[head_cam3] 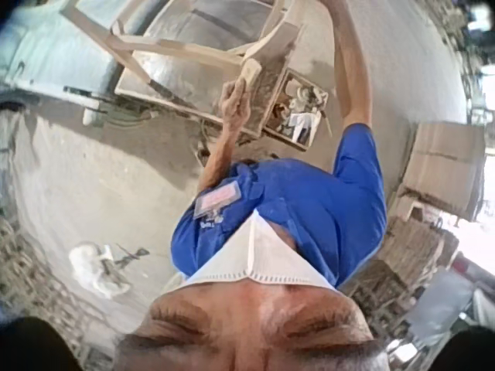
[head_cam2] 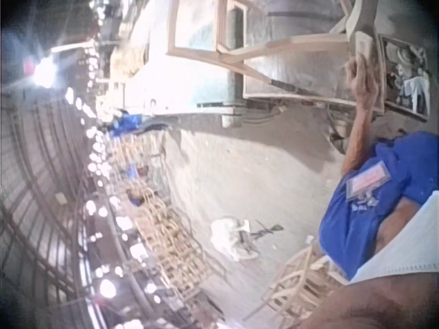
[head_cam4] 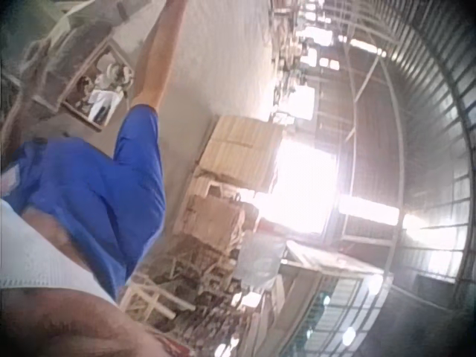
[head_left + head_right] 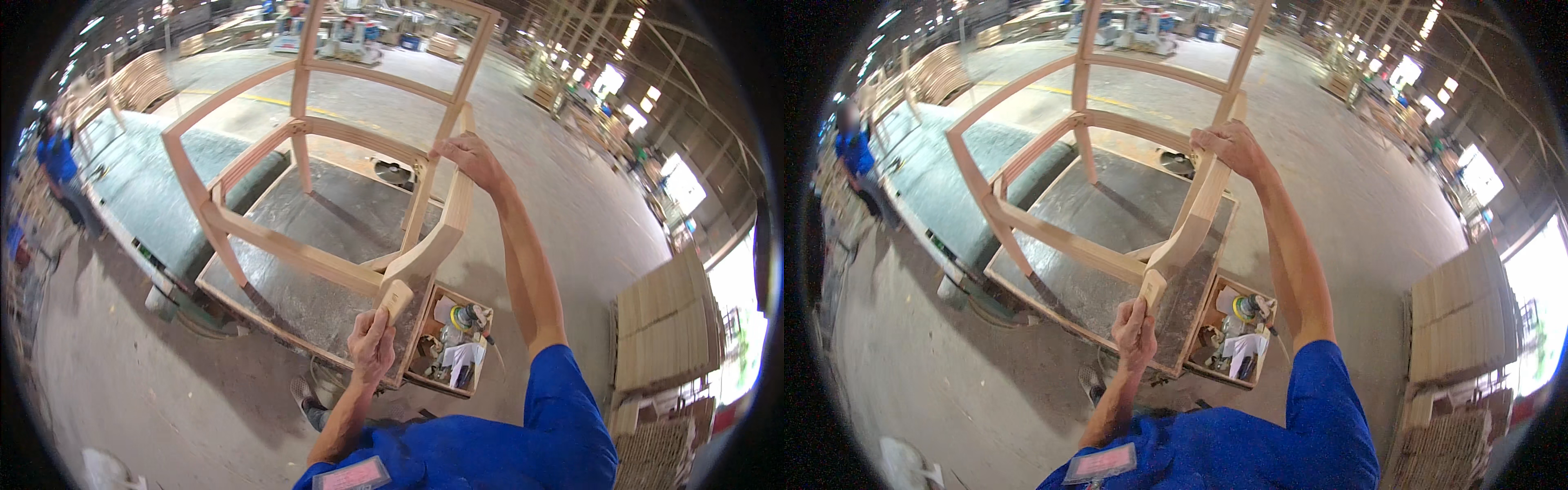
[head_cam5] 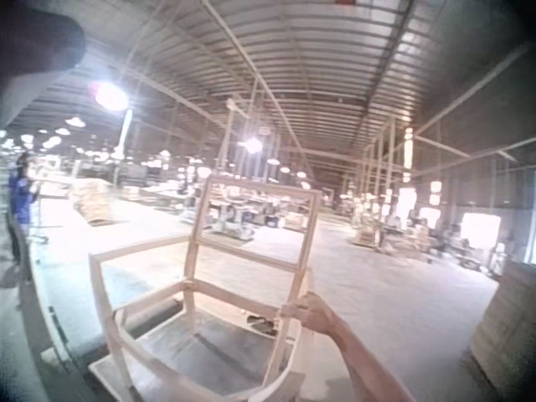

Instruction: The person smooths the surface of a wooden chair frame using a sanding block, focusing on the legs and crossbars. After sanding, the person stacks the chair with others and secures the stack with a black strap.

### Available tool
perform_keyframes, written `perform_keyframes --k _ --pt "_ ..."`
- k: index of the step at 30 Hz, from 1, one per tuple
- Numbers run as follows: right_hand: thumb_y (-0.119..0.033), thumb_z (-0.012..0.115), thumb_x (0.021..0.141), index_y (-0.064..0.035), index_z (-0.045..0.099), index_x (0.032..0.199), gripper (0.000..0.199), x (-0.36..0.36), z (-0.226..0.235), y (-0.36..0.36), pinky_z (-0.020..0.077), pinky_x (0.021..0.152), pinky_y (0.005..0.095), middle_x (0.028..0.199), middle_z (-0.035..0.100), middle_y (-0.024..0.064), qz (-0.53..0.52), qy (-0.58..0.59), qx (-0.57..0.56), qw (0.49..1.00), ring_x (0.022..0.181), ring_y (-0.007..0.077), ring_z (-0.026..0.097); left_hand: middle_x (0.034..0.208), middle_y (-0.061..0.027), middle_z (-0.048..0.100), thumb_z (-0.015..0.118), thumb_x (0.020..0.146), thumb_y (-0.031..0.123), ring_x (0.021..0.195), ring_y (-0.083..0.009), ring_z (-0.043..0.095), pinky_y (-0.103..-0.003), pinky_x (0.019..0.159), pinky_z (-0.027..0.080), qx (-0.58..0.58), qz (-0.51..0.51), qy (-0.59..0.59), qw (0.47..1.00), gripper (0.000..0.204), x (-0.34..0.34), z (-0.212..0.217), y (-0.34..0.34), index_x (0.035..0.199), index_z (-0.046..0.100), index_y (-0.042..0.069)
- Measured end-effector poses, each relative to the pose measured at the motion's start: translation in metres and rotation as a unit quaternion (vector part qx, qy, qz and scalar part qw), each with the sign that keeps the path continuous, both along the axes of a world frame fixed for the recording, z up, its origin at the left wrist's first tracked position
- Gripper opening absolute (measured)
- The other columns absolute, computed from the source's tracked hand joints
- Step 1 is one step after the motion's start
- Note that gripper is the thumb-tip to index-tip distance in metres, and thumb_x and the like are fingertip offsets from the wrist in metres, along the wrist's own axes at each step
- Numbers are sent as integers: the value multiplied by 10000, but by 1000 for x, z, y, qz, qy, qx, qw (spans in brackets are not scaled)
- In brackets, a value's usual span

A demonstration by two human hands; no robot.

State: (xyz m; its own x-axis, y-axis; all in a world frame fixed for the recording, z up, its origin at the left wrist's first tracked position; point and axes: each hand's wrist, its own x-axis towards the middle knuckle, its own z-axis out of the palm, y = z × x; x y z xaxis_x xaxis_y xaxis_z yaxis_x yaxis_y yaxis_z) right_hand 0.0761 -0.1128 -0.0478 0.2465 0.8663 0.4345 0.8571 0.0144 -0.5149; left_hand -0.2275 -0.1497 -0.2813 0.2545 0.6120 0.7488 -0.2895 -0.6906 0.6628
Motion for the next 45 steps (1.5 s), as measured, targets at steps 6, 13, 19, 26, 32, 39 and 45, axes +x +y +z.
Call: perform_keyframes --k 6,13,19,26,32,39,45 --pt "-476 558 903 -39 744 708 513 -13 1 -1 499 712 345 682 695 100 -31 20 -48 998 711 226 654 902 -142 620 689 824 9 738 -305 603 -350 617 490 125 142 -9 982 264 52 76 8 1085 659 30" --pt "-445 554 894 -36 692 615 514 -13 -3 -1 487 684 350 594 644 84 -49 60 -10 997 628 212 621 910 -147 629 710 787 -14 719 -288 619 -343 590 485 167 181 -11 969 274 48 31 -2 1050 670 51" --pt "-416 555 887 -33 687 618 486 -19 -4 -1 490 694 341 601 646 94 -25 67 31 997 636 211 629 940 -93 641 733 746 40 764 -260 659 -340 637 551 214 159 -23 963 279 73 122 33 1003 690 139" --pt "-373 534 915 17 666 631 500 -19 -2 -2 473 686 333 605 630 103 -19 97 49 994 636 196 609 896 -105 625 748 710 44 668 -255 628 -336 542 519 327 149 16 933 316 51 60 47 990 683 176" --pt "-359 490 936 23 640 614 521 -10 -2 -1 478 706 339 604 630 121 12 62 76 995 628 233 617 792 -63 581 782 682 64 601 -213 563 -322 487 468 226 74 61 969 352 49 95 52 976 670 223" --pt "-372 428 948 -22 641 568 558 -13 -6 -2 509 702 345 559 633 84 18 98 123 987 586 243 634 827 -4 485 766 686 124 614 -183 531 -297 484 443 460 65 75 883 559 52 141 95 1170 652 381" --pt "-361 390 984 4 633 582 595 -15 -7 -1 502 655 350 554 620 113 40 153 180 971 576 239 625 837 -3 497 773 652 185 647 -151 534 -293 513 463 524 22 131 841 628 30 102 116 1229 640 396"
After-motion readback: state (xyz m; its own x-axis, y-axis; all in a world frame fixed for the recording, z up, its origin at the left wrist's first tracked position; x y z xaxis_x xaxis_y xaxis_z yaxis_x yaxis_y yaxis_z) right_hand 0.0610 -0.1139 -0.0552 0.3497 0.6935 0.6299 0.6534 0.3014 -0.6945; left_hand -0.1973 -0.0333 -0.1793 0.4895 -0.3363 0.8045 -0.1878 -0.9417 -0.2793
